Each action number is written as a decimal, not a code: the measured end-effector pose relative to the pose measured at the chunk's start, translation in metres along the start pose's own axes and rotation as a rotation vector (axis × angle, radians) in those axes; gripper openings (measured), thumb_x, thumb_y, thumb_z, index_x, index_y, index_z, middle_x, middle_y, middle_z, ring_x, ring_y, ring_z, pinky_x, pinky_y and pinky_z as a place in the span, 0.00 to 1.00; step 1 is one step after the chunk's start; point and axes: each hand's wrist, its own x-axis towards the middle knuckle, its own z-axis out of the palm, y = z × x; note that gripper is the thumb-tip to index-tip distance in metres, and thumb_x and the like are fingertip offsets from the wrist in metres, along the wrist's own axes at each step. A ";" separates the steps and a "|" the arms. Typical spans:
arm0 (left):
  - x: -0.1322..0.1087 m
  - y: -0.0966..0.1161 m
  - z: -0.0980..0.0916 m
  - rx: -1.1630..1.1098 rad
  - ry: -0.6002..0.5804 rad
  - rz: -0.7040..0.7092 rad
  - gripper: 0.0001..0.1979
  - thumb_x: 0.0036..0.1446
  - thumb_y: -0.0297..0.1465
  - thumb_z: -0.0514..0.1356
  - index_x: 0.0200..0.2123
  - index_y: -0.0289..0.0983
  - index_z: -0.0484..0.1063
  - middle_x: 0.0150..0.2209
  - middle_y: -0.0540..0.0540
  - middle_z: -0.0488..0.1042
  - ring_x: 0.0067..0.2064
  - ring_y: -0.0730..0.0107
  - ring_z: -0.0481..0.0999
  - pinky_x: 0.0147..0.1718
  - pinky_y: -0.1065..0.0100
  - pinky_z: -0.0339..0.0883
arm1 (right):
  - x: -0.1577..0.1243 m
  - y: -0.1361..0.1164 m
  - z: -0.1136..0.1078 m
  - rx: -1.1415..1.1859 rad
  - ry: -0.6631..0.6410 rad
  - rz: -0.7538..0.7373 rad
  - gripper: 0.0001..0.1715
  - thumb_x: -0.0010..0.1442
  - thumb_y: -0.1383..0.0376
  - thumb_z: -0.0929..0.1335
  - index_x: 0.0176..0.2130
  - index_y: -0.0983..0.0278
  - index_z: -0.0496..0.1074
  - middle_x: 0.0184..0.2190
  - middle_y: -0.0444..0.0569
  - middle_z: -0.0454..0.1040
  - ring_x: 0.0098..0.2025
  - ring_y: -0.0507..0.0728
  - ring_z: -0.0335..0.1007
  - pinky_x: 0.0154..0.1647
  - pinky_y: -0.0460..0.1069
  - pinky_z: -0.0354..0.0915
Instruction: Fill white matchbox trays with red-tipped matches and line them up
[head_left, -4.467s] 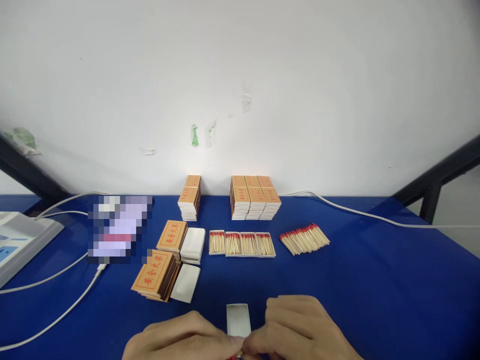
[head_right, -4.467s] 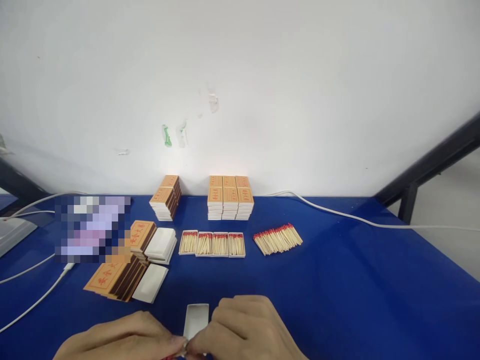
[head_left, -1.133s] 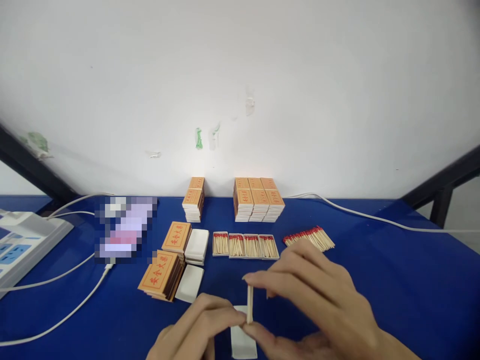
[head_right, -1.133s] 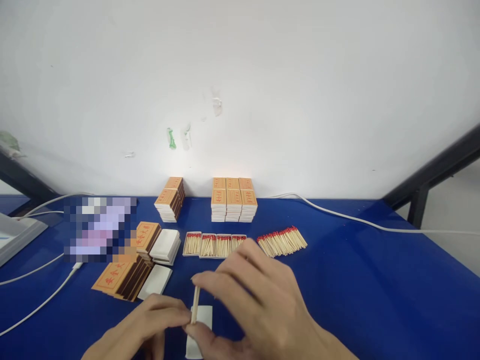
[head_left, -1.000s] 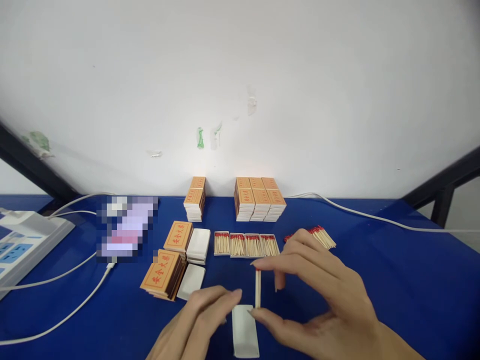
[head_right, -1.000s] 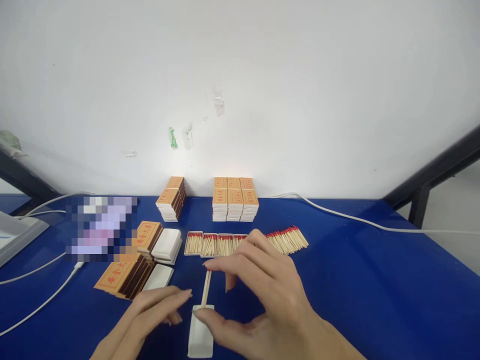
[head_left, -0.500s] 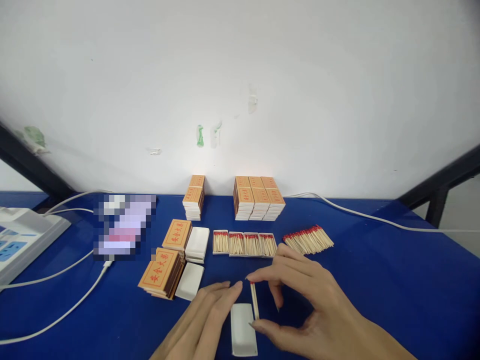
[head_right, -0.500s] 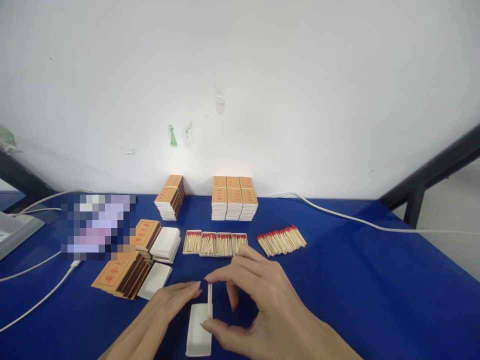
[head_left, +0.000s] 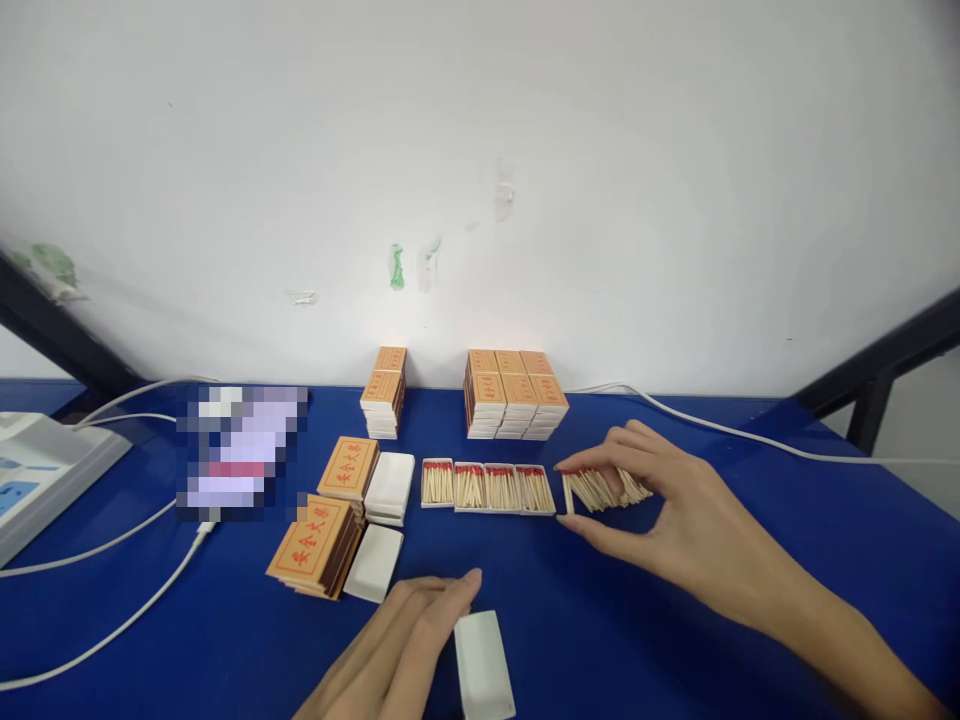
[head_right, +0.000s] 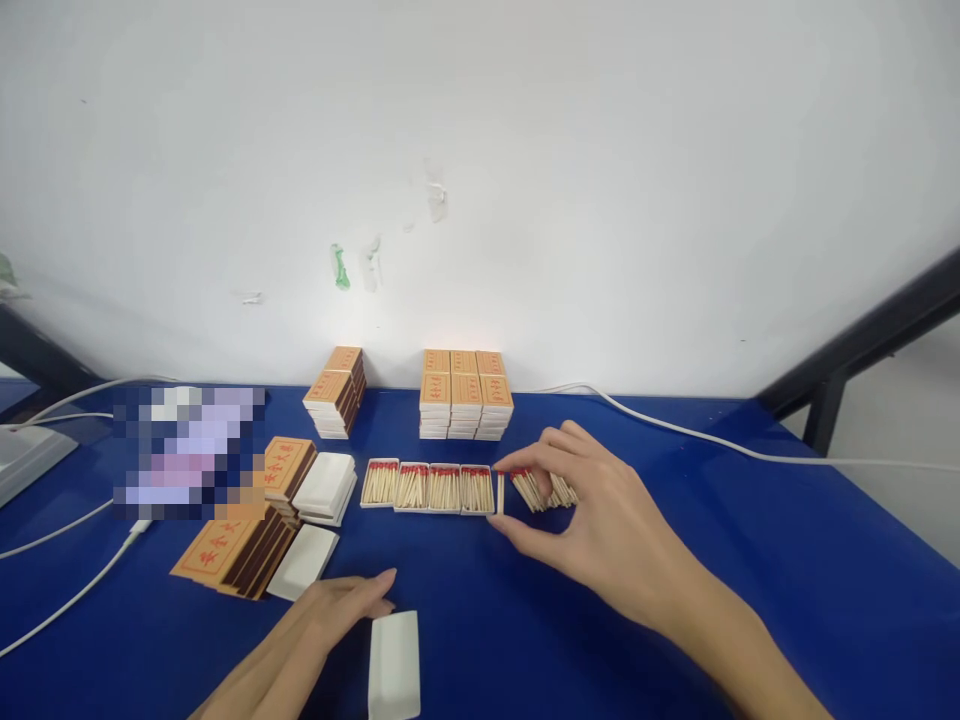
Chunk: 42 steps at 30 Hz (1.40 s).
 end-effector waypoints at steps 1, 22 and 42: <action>0.002 0.000 0.000 -0.002 0.005 0.000 0.12 0.77 0.39 0.59 0.56 0.48 0.81 0.47 0.51 0.88 0.50 0.62 0.90 0.52 0.65 0.85 | 0.001 0.006 -0.001 -0.022 -0.044 0.025 0.19 0.66 0.47 0.77 0.51 0.53 0.82 0.39 0.47 0.77 0.45 0.62 0.73 0.46 0.58 0.71; 0.006 -0.003 0.004 0.100 0.114 0.108 0.10 0.74 0.31 0.60 0.49 0.47 0.82 0.41 0.55 0.88 0.42 0.66 0.91 0.43 0.69 0.86 | 0.001 0.016 0.000 0.048 -0.321 0.089 0.21 0.60 0.47 0.81 0.49 0.50 0.84 0.43 0.47 0.75 0.49 0.63 0.69 0.51 0.62 0.73; 0.010 -0.004 0.002 0.065 0.113 0.110 0.13 0.76 0.28 0.59 0.49 0.49 0.84 0.40 0.57 0.88 0.41 0.67 0.91 0.42 0.73 0.86 | 0.001 0.020 -0.013 0.099 -0.237 0.099 0.24 0.65 0.41 0.76 0.52 0.50 0.85 0.45 0.48 0.80 0.49 0.63 0.75 0.48 0.59 0.74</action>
